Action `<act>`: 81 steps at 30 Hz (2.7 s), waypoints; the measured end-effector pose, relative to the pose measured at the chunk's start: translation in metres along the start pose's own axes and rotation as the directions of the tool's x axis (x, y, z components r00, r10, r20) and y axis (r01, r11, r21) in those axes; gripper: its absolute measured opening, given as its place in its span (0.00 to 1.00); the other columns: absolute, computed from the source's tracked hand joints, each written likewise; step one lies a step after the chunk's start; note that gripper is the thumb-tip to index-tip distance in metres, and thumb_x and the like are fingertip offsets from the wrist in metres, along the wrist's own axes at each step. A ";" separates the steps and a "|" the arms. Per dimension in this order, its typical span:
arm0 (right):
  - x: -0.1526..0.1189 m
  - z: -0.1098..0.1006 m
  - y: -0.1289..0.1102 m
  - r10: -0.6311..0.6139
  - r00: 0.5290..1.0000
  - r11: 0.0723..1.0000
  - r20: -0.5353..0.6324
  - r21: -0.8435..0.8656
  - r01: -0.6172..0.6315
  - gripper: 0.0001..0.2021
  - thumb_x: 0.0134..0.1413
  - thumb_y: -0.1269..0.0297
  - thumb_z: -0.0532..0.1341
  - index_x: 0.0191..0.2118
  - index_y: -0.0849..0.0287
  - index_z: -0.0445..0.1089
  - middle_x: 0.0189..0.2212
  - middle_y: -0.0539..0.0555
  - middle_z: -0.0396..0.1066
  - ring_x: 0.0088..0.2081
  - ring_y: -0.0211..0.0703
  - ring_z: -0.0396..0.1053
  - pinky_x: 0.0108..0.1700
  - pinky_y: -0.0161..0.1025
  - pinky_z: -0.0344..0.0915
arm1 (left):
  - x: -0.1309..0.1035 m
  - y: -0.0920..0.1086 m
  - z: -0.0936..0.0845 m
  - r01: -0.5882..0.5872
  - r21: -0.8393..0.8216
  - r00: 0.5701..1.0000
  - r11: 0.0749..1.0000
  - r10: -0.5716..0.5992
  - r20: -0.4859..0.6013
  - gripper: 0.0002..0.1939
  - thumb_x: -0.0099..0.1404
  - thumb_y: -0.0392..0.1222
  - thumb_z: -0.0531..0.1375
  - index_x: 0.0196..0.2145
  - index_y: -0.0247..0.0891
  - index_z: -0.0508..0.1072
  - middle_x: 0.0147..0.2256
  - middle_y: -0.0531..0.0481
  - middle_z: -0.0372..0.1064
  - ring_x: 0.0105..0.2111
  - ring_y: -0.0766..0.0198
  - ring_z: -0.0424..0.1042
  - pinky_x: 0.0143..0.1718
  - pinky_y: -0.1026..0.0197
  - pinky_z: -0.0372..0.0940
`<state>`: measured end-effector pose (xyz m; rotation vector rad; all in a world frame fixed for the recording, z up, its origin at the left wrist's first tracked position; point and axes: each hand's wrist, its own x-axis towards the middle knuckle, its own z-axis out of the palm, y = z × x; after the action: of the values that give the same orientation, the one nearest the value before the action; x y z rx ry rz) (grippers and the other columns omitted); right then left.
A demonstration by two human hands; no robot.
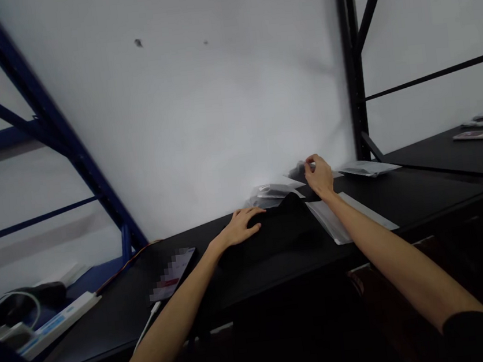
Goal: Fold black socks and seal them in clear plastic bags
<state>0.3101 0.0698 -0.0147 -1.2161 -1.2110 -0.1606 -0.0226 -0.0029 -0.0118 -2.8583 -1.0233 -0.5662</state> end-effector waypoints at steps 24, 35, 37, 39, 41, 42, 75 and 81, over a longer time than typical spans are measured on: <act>-0.055 0.001 -0.085 -0.678 0.575 0.717 0.458 0.583 0.381 0.10 0.66 0.55 0.63 0.44 0.53 0.77 0.41 0.53 0.75 0.32 0.39 0.72 0.36 0.39 0.69 | 0.007 0.029 -0.007 0.034 0.024 0.929 0.999 -0.023 -0.370 0.11 0.75 0.52 0.57 0.46 0.43 0.72 0.41 0.53 0.75 0.40 0.62 0.74 0.54 0.52 0.59; -0.059 -0.003 -0.091 -0.579 0.621 0.807 0.528 0.478 0.347 0.12 0.68 0.52 0.59 0.47 0.51 0.75 0.46 0.55 0.75 0.33 0.42 0.71 0.38 0.43 0.71 | 0.012 0.029 -0.011 0.065 0.116 0.909 0.991 -0.010 -0.417 0.11 0.76 0.49 0.55 0.40 0.44 0.74 0.40 0.51 0.75 0.43 0.60 0.73 0.56 0.51 0.57; -0.057 -0.002 -0.090 -0.564 0.637 0.820 0.525 0.446 0.359 0.11 0.68 0.54 0.58 0.47 0.51 0.74 0.45 0.55 0.76 0.32 0.43 0.71 0.39 0.44 0.71 | 0.015 0.027 -0.013 0.054 0.118 0.900 0.992 0.003 -0.436 0.11 0.76 0.48 0.55 0.39 0.43 0.74 0.38 0.52 0.74 0.42 0.60 0.72 0.55 0.52 0.58; -0.054 -0.001 -0.089 -0.542 0.676 0.836 0.500 0.408 0.367 0.11 0.67 0.55 0.58 0.47 0.51 0.74 0.45 0.54 0.77 0.32 0.45 0.70 0.40 0.46 0.70 | 0.016 0.025 -0.015 0.047 0.117 0.882 0.992 0.013 -0.471 0.10 0.76 0.47 0.55 0.39 0.43 0.74 0.38 0.51 0.74 0.41 0.61 0.72 0.54 0.53 0.59; -0.049 0.000 -0.085 -0.516 0.717 0.852 0.468 0.364 0.376 0.11 0.67 0.55 0.58 0.47 0.51 0.74 0.45 0.54 0.77 0.32 0.46 0.71 0.40 0.46 0.69 | 0.017 0.022 -0.018 0.058 0.117 0.858 0.991 0.010 -0.514 0.10 0.76 0.46 0.55 0.40 0.43 0.73 0.37 0.51 0.73 0.41 0.61 0.72 0.54 0.54 0.59; -0.046 0.000 -0.083 -0.504 0.733 0.860 0.457 0.340 0.380 0.10 0.67 0.55 0.58 0.47 0.51 0.74 0.45 0.53 0.77 0.33 0.46 0.71 0.40 0.46 0.69 | 0.017 0.019 -0.019 0.071 0.114 0.846 0.991 0.001 -0.534 0.10 0.76 0.46 0.55 0.39 0.43 0.73 0.37 0.51 0.73 0.41 0.61 0.72 0.54 0.54 0.59; -0.034 -0.014 -0.067 -0.310 0.682 0.796 0.663 0.573 -0.194 0.17 0.63 0.44 0.60 0.44 0.50 0.59 0.37 0.48 0.68 0.27 0.42 0.76 0.21 0.36 0.68 | 0.007 0.012 -0.023 0.070 -0.066 0.873 0.995 -0.093 -0.479 0.12 0.74 0.43 0.54 0.42 0.44 0.78 0.48 0.47 0.68 0.50 0.57 0.69 0.58 0.51 0.63; -0.035 -0.017 -0.071 -0.326 0.683 0.784 0.654 0.590 -0.190 0.17 0.62 0.45 0.62 0.44 0.50 0.61 0.41 0.51 0.71 0.28 0.42 0.76 0.23 0.38 0.70 | 0.008 0.025 -0.026 0.006 -0.116 0.891 0.993 -0.058 -0.450 0.10 0.73 0.42 0.56 0.47 0.45 0.75 0.49 0.47 0.68 0.49 0.59 0.71 0.56 0.53 0.66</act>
<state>0.2590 0.0109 0.0049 -0.6092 -1.8222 0.7188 -0.0096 -0.0221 0.0166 -2.5961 -0.9767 -1.2561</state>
